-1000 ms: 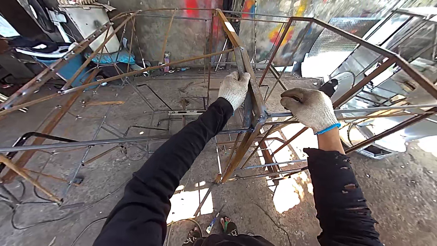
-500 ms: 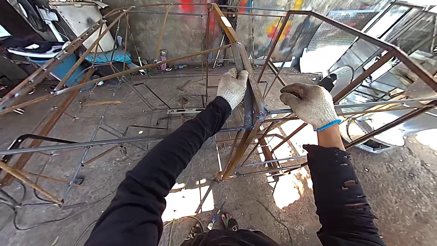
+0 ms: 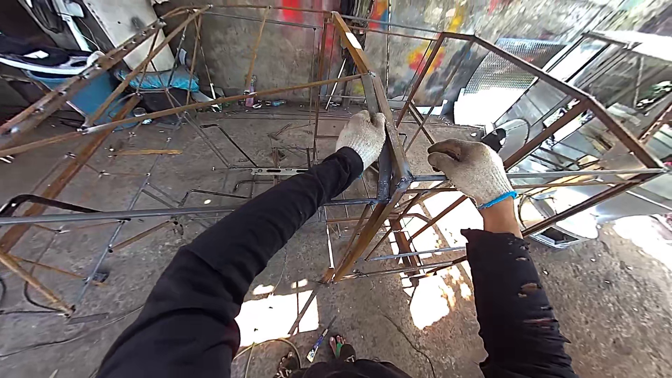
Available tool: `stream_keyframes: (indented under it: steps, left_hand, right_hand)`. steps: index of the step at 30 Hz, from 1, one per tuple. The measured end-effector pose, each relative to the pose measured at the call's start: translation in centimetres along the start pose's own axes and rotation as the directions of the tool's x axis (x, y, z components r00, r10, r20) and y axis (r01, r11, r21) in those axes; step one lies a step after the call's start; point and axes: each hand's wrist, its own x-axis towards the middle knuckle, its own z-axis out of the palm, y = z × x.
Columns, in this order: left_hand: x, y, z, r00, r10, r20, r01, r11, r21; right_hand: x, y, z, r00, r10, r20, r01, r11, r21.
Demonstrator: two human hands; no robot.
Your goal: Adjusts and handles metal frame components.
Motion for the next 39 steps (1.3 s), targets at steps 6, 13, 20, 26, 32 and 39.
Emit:
stream_keyframes:
  steps: [6, 13, 20, 26, 32, 39]
  left_hand:
    - [0.0, 0.1, -0.1, 1.0, -0.017, 0.008, 0.017, 1.0, 0.021]
    - [0.1, -0.2, 0.5, 1.0, -0.008, -0.015, 0.006, 0.992, -0.129]
    - [0.0, -0.8, 1.0, 0.999, -0.005, -0.042, -0.005, 0.973, -0.231]
    - [-0.2, -1.2, 1.4, 0.996, 0.007, -0.087, -0.031, 0.961, -0.275]
    - [-0.3, -1.0, 1.3, 0.996, 0.011, -0.086, -0.033, 0.963, -0.267]
    - [0.2, -1.2, 1.1, 0.996, 0.041, -0.076, -0.059, 0.967, -0.248]
  right_hand:
    - [0.0, -0.6, -0.2, 1.0, 0.02, 0.009, -0.02, 1.0, -0.002]
    - [1.1, -0.3, -0.1, 0.998, 0.027, 0.054, -0.028, 1.0, 0.009]
    - [0.8, -0.3, -0.2, 0.999, 0.038, 0.025, -0.038, 0.999, 0.008]
    - [0.4, -0.1, -0.1, 0.999, 0.04, 0.018, -0.041, 0.999, 0.024]
    - [-0.6, 0.3, 0.0, 0.999, 0.046, -0.007, -0.046, 0.997, 0.059]
    - [0.1, 0.0, 0.0, 0.999, 0.032, 0.012, -0.032, 0.999, 0.033]
